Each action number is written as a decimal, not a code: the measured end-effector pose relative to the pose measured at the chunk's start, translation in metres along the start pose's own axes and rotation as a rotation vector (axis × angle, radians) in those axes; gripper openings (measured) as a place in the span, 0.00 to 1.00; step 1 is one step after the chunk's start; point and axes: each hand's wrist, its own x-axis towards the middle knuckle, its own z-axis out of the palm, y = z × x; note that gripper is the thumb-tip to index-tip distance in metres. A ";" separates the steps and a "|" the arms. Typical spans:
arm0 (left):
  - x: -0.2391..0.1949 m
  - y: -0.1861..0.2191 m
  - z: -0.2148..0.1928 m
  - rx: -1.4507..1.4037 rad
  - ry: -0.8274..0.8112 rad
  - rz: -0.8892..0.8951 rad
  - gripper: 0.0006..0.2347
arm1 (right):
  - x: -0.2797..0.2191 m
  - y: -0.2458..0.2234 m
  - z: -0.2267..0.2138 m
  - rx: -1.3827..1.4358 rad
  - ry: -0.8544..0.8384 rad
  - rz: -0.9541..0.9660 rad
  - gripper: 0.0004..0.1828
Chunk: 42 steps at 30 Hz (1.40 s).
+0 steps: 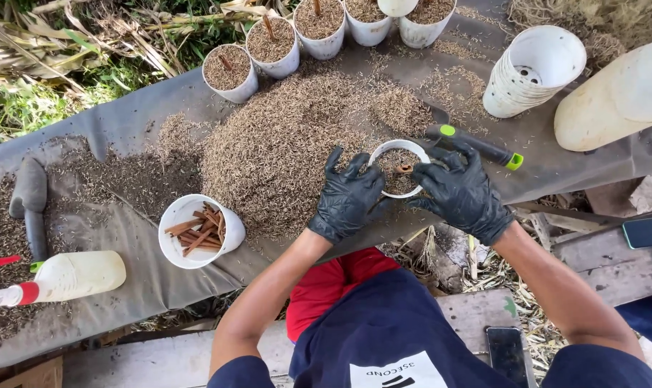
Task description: The person places cinnamon sticks into small white cups filled with soil. They use a small trowel to scoop soil from a large pile and cover the sticks, then pat the soil down with gloved hands. The filled cups are placed in a row on the table.
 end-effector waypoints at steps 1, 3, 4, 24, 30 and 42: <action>-0.002 -0.001 -0.001 -0.015 -0.002 0.033 0.19 | 0.000 0.002 0.007 -0.003 0.004 -0.016 0.25; -0.004 -0.004 0.001 -0.033 -0.009 0.067 0.16 | -0.007 0.007 0.028 -0.003 0.005 -0.029 0.20; -0.005 -0.005 0.003 -0.069 -0.010 0.062 0.14 | -0.014 0.010 0.043 0.028 -0.008 -0.045 0.19; 0.010 0.019 0.001 -0.265 0.126 0.135 0.07 | 0.000 -0.013 0.035 0.211 0.118 -0.134 0.15; 0.014 0.022 -0.012 -0.305 0.178 0.155 0.08 | 0.008 -0.018 0.002 0.232 0.118 -0.102 0.14; 0.006 0.020 -0.039 -0.034 -0.187 0.004 0.34 | 0.017 -0.011 -0.028 0.024 -0.079 0.023 0.37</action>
